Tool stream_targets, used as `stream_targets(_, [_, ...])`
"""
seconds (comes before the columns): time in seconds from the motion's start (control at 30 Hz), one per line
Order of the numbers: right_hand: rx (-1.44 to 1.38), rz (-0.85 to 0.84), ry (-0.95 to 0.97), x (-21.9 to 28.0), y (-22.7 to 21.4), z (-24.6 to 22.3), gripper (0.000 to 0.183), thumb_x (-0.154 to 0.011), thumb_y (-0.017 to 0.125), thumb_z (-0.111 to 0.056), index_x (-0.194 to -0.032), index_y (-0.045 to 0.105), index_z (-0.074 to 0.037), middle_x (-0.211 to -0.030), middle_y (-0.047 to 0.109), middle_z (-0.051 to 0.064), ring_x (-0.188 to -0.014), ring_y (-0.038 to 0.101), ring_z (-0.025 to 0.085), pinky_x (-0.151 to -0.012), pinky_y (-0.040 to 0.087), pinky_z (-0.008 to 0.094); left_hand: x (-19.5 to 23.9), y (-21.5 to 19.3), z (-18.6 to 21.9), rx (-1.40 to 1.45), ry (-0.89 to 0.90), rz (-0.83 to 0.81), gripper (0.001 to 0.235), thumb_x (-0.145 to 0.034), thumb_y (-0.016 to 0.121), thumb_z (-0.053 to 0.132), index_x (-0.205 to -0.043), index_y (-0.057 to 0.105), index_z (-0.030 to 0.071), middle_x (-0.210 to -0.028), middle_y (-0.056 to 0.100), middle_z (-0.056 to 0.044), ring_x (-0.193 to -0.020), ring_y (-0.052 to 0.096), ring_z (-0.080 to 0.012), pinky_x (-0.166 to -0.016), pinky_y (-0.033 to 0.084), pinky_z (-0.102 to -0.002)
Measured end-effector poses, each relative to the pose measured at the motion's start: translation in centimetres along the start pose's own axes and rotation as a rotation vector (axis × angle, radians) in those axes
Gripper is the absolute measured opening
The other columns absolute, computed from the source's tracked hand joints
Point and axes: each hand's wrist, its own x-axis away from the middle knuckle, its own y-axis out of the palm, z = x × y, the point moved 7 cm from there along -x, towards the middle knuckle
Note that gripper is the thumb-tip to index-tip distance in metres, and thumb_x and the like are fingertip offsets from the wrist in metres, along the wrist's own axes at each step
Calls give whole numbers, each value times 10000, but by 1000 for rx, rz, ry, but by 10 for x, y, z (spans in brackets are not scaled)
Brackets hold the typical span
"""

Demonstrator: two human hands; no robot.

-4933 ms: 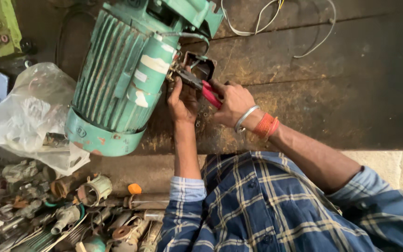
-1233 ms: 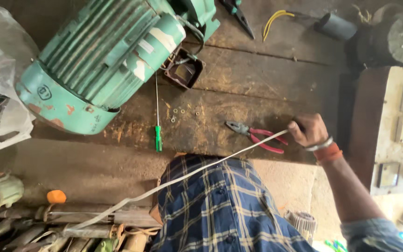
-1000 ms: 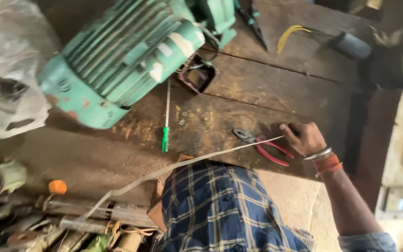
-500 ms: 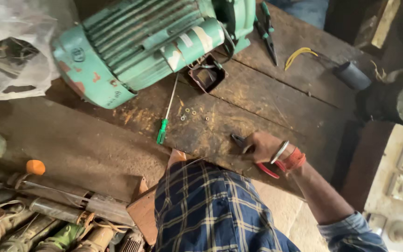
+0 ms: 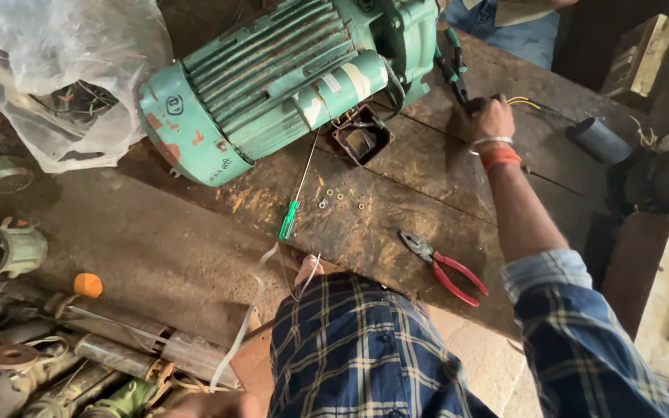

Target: The person works on a green electric motor, stripping and twisting wires, then connecting them to the motor's terminal box. They use pliers and electrical tape to secure the connections.

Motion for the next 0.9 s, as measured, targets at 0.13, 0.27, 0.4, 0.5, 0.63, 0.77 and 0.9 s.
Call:
stream_targets(0.13, [64, 181, 55, 6, -31, -18, 180, -874, 823, -248, -846, 800, -72, -875, 728, 181, -801, 682, 377, -710, 544, 454, -9, 6, 16, -21, -18, -99, 257, -1025, 641, 177, -1104, 747, -43, -809, 717, -66, -738, 684, -112, -615, 573, -276])
stream_targets(0.27, [-169, 439, -119, 57, -129, -42, 83, -912, 790, -75, -983, 782, -32, -936, 739, 163, -827, 715, 311, -766, 574, 402, -52, 40, -23, 167, -190, -47, 292, -1014, 621, 198, -1115, 765, -35, -777, 686, -42, -659, 585, -78, -547, 479, -242])
stream_targets(0.4, [-739, 593, 76, 123, -219, -14, 235, -1120, 674, -203, -1013, 704, 5, -960, 693, 162, -834, 672, 242, -785, 559, 333, -85, 94, -71, 591, -391, -128, 309, -1041, 585, 223, -1183, 715, -18, -837, 619, 43, -630, 441, -19, -528, 340, -185])
stream_targets(0.5, [-1414, 450, 342, 170, -222, -9, 297, -1157, 629, -303, -1019, 637, -40, -939, 638, 110, -743, 603, 191, -704, 519, 303, -104, 110, -90, 393, -400, -78, 300, -1008, 622, 225, -1209, 756, 47, -772, 576, 65, -608, 423, -14, -519, 329, -193])
stream_targets(0.63, [-1048, 7, 976, 276, -171, -23, 155, -1007, 580, -256, -1006, 635, -111, -858, 623, 31, -724, 603, 151, -585, 459, 274, -125, 106, -71, 21, 51, 138, 214, -999, 712, 198, -1122, 792, 42, -719, 596, 47, -647, 498, -9, -568, 383, -210])
stream_targets(0.77, [-1811, -192, 1158, 316, -87, -44, 276, -1122, 670, -228, -906, 566, -91, -779, 542, 14, -700, 560, 162, -594, 461, 279, -135, 115, -70, 28, 133, 165, 184, -1030, 701, 185, -1075, 768, 20, -829, 603, 56, -746, 515, -22, -656, 418, -227])
stream_targets(0.9, [-1898, -97, 888, 322, -127, -23, 154, -984, 633, -144, -1046, 560, -23, -836, 552, 57, -717, 554, 179, -634, 458, 310, -141, 123, -75, -2, 31, 171, 192, -1000, 685, 197, -993, 767, 23, -733, 484, 63, -646, 418, -21, -572, 333, -230])
